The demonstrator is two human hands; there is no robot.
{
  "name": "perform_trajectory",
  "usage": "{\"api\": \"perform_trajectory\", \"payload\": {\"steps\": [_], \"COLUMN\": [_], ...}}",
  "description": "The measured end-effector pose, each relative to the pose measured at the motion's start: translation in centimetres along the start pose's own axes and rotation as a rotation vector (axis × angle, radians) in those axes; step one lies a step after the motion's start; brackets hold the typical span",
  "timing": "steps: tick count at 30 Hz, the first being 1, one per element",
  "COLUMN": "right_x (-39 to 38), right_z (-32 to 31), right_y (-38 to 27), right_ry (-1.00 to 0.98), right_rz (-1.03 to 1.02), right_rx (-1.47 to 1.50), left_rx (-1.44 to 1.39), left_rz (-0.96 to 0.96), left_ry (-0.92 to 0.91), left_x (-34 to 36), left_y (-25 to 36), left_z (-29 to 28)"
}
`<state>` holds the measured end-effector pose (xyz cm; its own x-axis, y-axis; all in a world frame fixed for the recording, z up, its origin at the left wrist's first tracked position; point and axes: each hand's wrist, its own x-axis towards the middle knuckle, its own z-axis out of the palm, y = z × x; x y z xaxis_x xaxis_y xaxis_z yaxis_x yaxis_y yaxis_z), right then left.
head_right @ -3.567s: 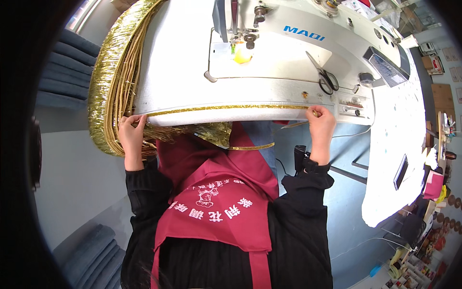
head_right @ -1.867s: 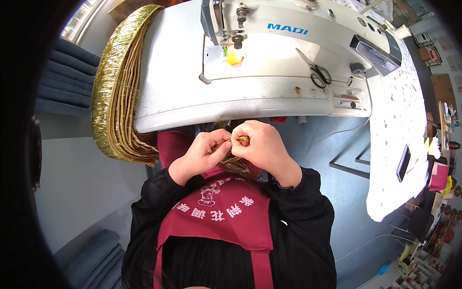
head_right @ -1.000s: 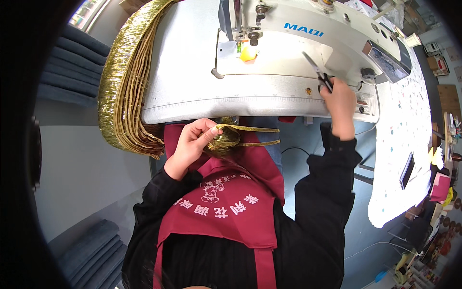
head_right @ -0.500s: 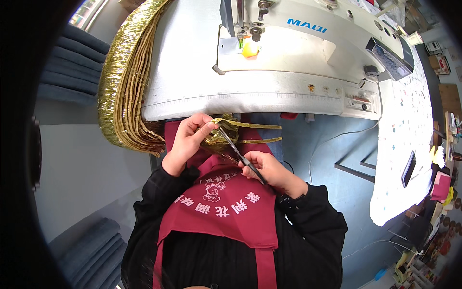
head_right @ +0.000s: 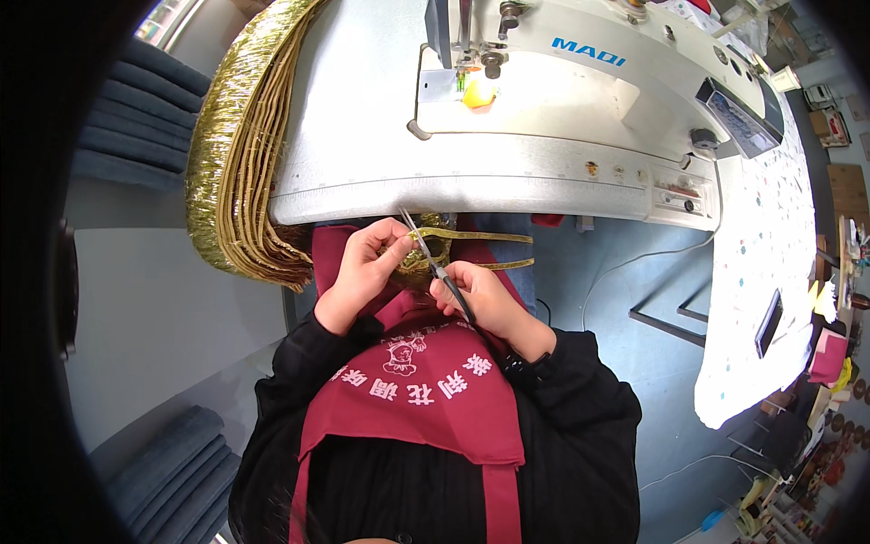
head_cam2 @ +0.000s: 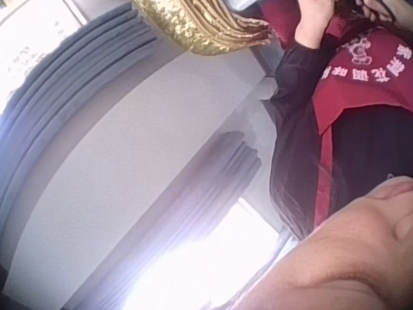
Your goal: The person aligns a gold tinsel trim along the edge of a white fabric piece on a sewing machine, then cuts the trim with scissors and folds the end. The person continues to position and adjust the trim along the fabric edge.
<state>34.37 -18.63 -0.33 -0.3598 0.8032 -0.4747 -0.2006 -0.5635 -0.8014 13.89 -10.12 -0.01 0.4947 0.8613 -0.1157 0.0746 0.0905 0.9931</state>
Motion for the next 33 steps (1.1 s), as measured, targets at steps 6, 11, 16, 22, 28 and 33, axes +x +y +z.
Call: {"api": "perform_trajectory", "payload": {"steps": [6,11,16,22,28,33], "right_x": [0.4,0.4,0.3,0.0,0.1,1.4], "right_z": [0.1,0.1,0.2,-5.0,-17.5,-23.9], "right_y": [0.5,0.5,0.3,-3.8,-11.0,-12.9], "right_ry": [0.035,0.064,0.134,0.498,1.218,1.178], "right_rz": [0.0,-0.018,0.009,-0.328,-0.274,-0.156], "right_rx": [0.006,-0.01,-0.022,-0.54,-1.221,-1.466], "left_rx": [0.082,0.075,0.063,0.003,0.056,0.15], "left_rz": [-0.043,-0.033,-0.01,-0.006,-0.029,-0.051], "left_ry": [-0.018,-0.01,-0.013,-0.019,-0.035,-0.067], "left_x": [0.2,0.4,0.5,0.4,0.3,0.1], "left_y": [-0.6,-0.7,-0.9,-0.6,0.6,1.0], "left_z": [-0.3,-0.2,-0.2,-0.8,-2.7,-3.6]}}
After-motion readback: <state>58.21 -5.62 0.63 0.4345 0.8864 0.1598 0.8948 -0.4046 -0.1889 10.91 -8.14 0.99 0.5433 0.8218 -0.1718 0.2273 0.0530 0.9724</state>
